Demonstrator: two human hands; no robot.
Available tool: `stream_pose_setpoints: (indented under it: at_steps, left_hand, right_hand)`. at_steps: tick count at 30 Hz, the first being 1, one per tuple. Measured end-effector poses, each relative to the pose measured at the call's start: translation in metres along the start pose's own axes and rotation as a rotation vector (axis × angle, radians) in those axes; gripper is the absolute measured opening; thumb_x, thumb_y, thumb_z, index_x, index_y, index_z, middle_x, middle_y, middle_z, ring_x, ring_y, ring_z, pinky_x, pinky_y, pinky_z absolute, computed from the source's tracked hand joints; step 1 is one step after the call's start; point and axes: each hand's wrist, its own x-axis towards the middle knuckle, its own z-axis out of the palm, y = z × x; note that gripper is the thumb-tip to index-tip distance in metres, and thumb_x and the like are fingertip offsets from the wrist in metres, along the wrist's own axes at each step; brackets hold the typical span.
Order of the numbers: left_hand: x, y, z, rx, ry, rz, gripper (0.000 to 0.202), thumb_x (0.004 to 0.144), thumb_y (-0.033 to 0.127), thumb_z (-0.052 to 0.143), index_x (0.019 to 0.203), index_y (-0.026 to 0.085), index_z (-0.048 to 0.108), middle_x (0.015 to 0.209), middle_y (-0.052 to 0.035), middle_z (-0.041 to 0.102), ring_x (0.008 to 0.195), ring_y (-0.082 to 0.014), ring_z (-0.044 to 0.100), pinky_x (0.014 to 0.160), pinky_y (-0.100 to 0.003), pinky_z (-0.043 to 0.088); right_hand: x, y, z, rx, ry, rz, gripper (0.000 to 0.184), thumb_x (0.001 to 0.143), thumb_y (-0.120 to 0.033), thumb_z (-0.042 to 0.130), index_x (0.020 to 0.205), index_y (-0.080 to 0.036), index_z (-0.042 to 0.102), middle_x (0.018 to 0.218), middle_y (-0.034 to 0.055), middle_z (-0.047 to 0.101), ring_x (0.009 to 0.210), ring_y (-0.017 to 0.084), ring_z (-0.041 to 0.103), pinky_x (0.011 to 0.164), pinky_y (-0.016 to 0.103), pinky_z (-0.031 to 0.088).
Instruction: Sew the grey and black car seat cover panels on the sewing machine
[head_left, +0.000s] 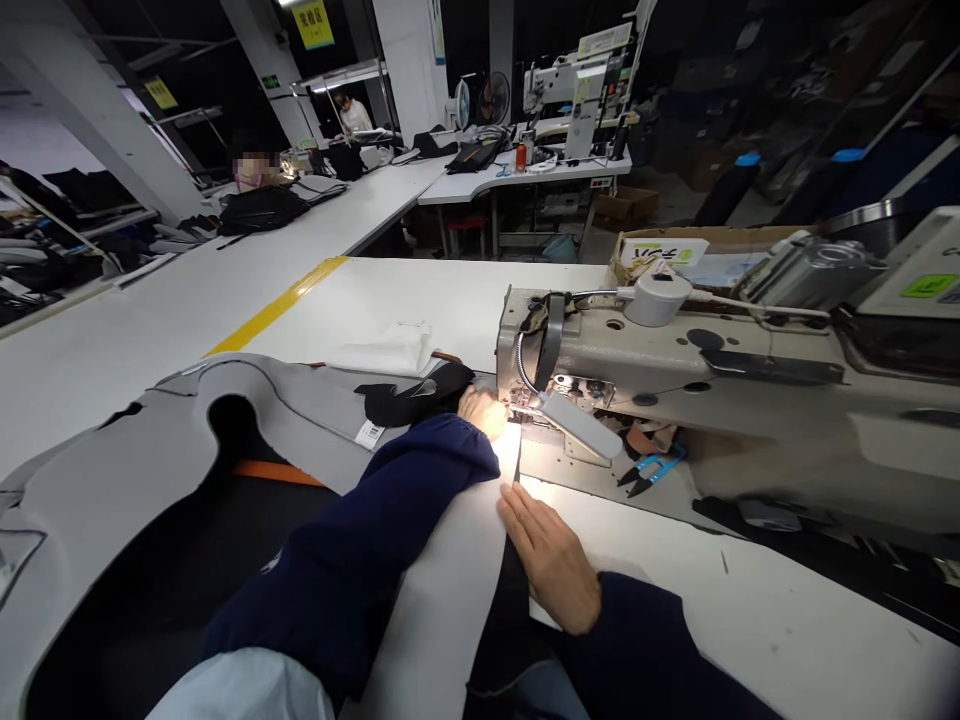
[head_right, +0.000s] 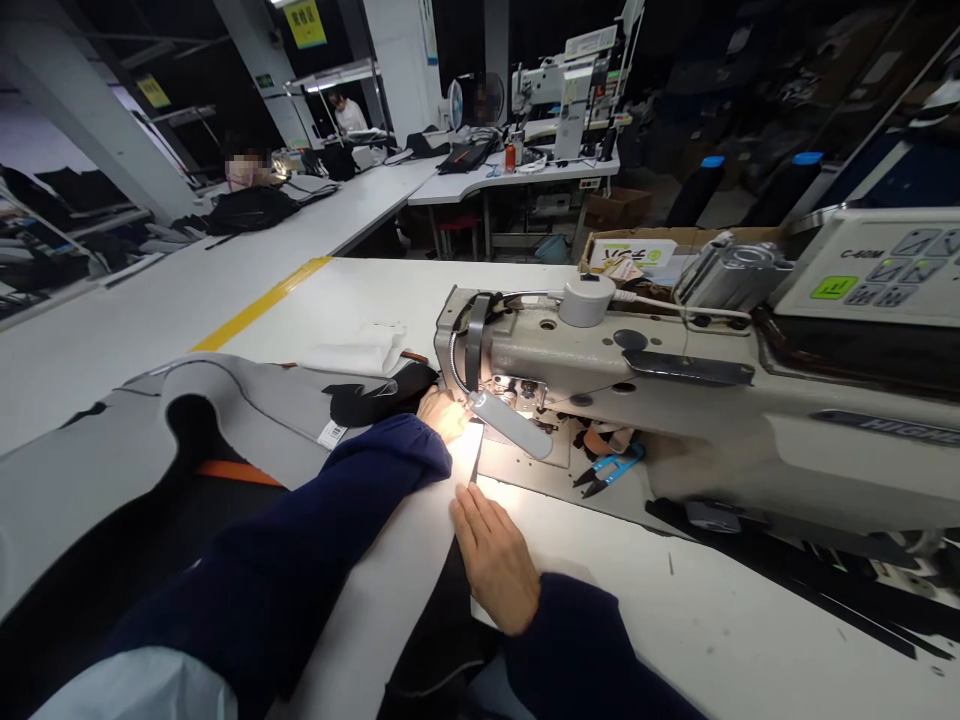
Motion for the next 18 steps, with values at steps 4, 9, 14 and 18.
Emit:
stream_pose_setpoints:
  at_steps: [4, 9, 14, 18]
  left_hand:
    - [-0.025, 0.000, -0.003, 0.176, 0.186, 0.211, 0.030, 0.086, 0.011, 0.041, 0.104, 0.013, 0.064, 0.112, -0.0117, 0.060, 0.113, -0.0277, 0.048, 0.101, -0.046, 0.031]
    - [-0.068, 0.008, 0.009, 0.139, 0.121, 0.384, 0.052, 0.092, 0.049, 0.044, 0.122, 0.007, 0.054, 0.133, -0.0123, 0.050, 0.128, -0.0257, 0.039, 0.104, -0.038, 0.035]
    - [-0.073, 0.022, 0.013, 0.019, 0.005, 0.246, 0.074, 0.081, 0.058, 0.051, 0.129, 0.002, 0.047, 0.140, -0.0175, 0.043, 0.130, -0.0305, 0.036, 0.108, -0.040, 0.034]
    - [-0.069, 0.031, 0.000, 0.014, -0.018, 0.178, 0.046, 0.070, 0.028, 0.056, 0.110, 0.004, 0.058, 0.128, -0.0172, 0.049, 0.116, -0.0285, 0.046, 0.099, -0.036, 0.042]
  right_hand:
    - [-0.012, -0.012, -0.010, -0.073, -0.013, 0.100, 0.045, 0.083, 0.005, 0.034, 0.122, 0.000, 0.056, 0.131, 0.0207, 0.053, 0.122, 0.030, 0.049, 0.094, 0.043, 0.049]
    - [-0.014, -0.010, -0.023, 0.101, -0.138, -0.042, 0.042, 0.084, -0.006, 0.039, 0.123, -0.003, 0.055, 0.134, 0.0202, 0.049, 0.131, 0.033, 0.038, 0.107, 0.050, 0.035]
    - [-0.003, 0.006, -0.025, 0.254, -0.289, -0.247, 0.046, 0.078, -0.019, 0.051, 0.124, -0.011, 0.053, 0.133, 0.0191, 0.047, 0.131, 0.034, 0.035, 0.110, 0.058, 0.023]
    - [0.004, 0.013, -0.021, 0.285, -0.303, -0.306, 0.036, 0.077, -0.023, 0.054, 0.111, -0.014, 0.058, 0.125, 0.0171, 0.052, 0.122, 0.034, 0.041, 0.103, 0.056, 0.030]
